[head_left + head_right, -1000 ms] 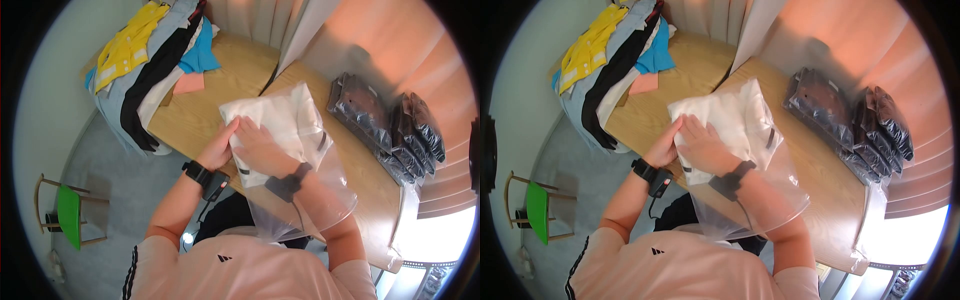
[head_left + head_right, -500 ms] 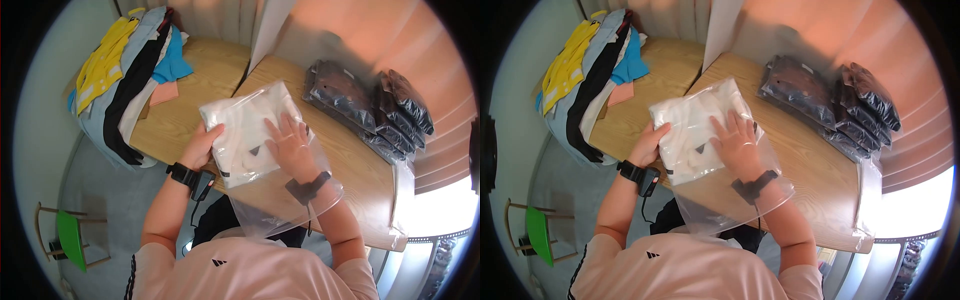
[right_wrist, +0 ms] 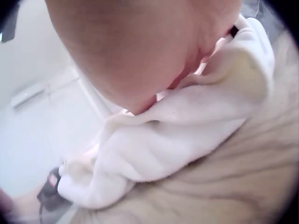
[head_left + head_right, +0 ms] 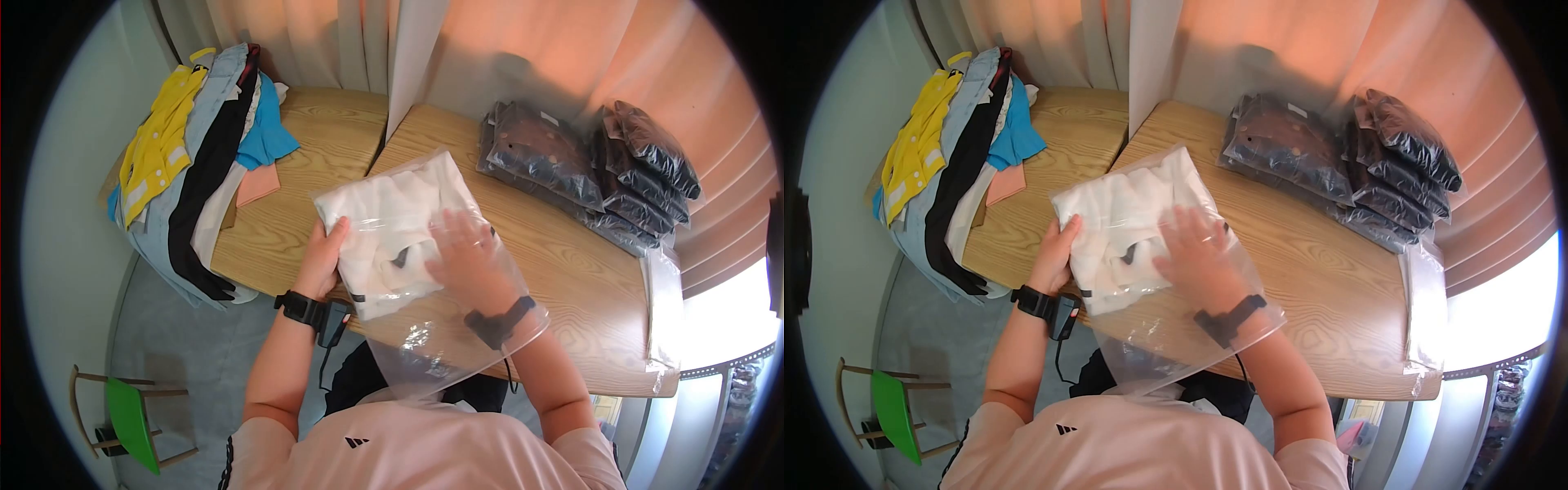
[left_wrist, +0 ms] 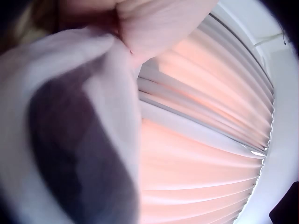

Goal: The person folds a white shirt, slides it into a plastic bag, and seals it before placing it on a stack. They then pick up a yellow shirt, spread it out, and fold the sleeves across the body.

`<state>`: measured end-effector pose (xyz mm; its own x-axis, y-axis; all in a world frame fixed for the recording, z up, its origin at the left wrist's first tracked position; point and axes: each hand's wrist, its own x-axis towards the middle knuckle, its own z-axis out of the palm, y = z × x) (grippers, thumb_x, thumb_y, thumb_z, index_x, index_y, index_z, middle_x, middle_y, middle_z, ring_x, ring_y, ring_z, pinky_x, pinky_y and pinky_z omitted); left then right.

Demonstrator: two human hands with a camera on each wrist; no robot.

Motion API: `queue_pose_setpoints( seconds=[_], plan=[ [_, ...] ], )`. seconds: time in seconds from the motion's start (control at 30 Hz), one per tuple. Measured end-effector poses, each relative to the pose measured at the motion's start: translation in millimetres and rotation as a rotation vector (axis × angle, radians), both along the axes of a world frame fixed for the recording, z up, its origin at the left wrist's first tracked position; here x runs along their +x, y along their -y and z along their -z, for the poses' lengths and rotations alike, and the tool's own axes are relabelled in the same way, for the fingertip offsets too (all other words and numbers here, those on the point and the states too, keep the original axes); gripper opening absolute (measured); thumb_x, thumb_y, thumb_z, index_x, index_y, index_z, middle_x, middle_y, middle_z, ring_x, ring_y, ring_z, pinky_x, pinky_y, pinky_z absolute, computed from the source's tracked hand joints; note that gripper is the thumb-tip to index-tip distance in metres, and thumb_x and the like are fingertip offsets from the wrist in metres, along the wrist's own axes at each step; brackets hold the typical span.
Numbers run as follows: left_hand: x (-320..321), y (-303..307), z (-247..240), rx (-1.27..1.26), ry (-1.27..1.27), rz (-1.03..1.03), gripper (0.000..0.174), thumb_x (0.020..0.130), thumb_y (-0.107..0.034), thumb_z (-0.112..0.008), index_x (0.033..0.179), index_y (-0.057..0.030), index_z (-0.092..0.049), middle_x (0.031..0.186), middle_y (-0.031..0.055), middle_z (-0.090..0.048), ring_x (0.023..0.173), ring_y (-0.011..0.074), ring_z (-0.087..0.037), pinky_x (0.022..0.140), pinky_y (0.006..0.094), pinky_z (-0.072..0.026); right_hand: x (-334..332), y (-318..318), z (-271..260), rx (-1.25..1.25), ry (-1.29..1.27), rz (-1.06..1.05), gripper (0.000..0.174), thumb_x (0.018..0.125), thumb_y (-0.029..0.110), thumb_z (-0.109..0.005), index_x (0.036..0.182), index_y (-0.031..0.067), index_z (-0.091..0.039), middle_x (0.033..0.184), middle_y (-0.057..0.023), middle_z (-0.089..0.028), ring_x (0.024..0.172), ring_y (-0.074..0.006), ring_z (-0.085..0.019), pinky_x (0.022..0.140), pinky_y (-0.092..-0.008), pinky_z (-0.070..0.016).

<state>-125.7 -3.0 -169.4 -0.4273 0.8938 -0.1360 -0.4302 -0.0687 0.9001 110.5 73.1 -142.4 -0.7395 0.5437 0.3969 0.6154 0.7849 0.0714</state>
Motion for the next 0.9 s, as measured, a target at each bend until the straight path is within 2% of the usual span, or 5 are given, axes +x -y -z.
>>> queue_pose_setpoints(
  seconds=[0.07, 0.23, 0.43, 0.67, 0.9],
  plan=[
    [-1.0, -2.7, -1.5, -0.014, 0.031, -0.020, 0.047, 0.090, -0.024, -0.057, 0.125, 0.0007, -0.038, 0.116, 0.0126, -0.054, 0.102, 0.0203, -0.056, 0.087, 0.0340, -0.0477, -0.5, 7.1, -7.4, 0.083, 0.019, -0.129, 0.052, 0.091, 0.038, -0.044, 0.133, 0.0084, -0.041, 0.138, -0.0178, -0.040, 0.127, -0.0338, -0.038, 0.103, -0.0524, -0.0272],
    [3.6, 0.2, -15.2, 0.065, 0.120, 0.083, 0.051, 0.090, -0.022, -0.057, 0.132, -0.0033, -0.033, 0.122, 0.0137, -0.051, 0.108, 0.0228, -0.053, 0.090, 0.0363, -0.0465, -19.5, -9.2, -30.0, -0.848, 0.006, -0.121, 0.053, 0.091, 0.036, -0.045, 0.135, 0.0072, -0.038, 0.135, -0.0166, -0.043, 0.125, -0.0313, -0.040, 0.104, -0.0454, -0.0283],
    [-0.8, -4.4, 0.3, 0.075, -0.025, 0.060, 0.056, 0.085, -0.015, -0.062, 0.130, -0.0016, -0.032, 0.122, 0.0143, -0.050, 0.109, 0.0225, -0.053, 0.091, 0.0363, -0.0452, -35.6, -3.7, -13.1, -0.224, 0.022, -0.075, 0.056, 0.090, 0.042, -0.046, 0.139, 0.0196, -0.034, 0.144, -0.0128, -0.031, 0.133, -0.0342, -0.028, 0.105, -0.0548, -0.0219],
    [6.9, 15.4, -8.0, 0.089, 0.055, 0.134, 0.057, 0.088, -0.024, -0.061, 0.132, -0.0013, -0.032, 0.123, 0.0132, -0.050, 0.108, 0.0195, -0.053, 0.085, 0.0338, -0.0476, -36.5, -5.6, 6.4, -0.248, 0.080, 0.027, 0.072, 0.084, 0.058, -0.046, 0.144, 0.0222, -0.025, 0.148, -0.0134, -0.023, 0.136, -0.0357, -0.022, 0.106, -0.0589, -0.0158],
    [50.1, 117.3, -15.8, -0.394, -0.360, 0.421, 0.032, 0.091, -0.034, -0.055, 0.091, -0.0021, -0.061, 0.073, 0.0027, -0.061, 0.059, 0.0079, -0.056, 0.050, 0.0205, -0.0410, -11.2, 58.7, -11.7, -0.123, 0.148, -0.108, 0.103, 0.061, 0.045, -0.075, 0.145, 0.0220, -0.020, 0.148, -0.0178, -0.017, 0.132, -0.0386, -0.029, 0.095, -0.0594, -0.0336]
  ],
)
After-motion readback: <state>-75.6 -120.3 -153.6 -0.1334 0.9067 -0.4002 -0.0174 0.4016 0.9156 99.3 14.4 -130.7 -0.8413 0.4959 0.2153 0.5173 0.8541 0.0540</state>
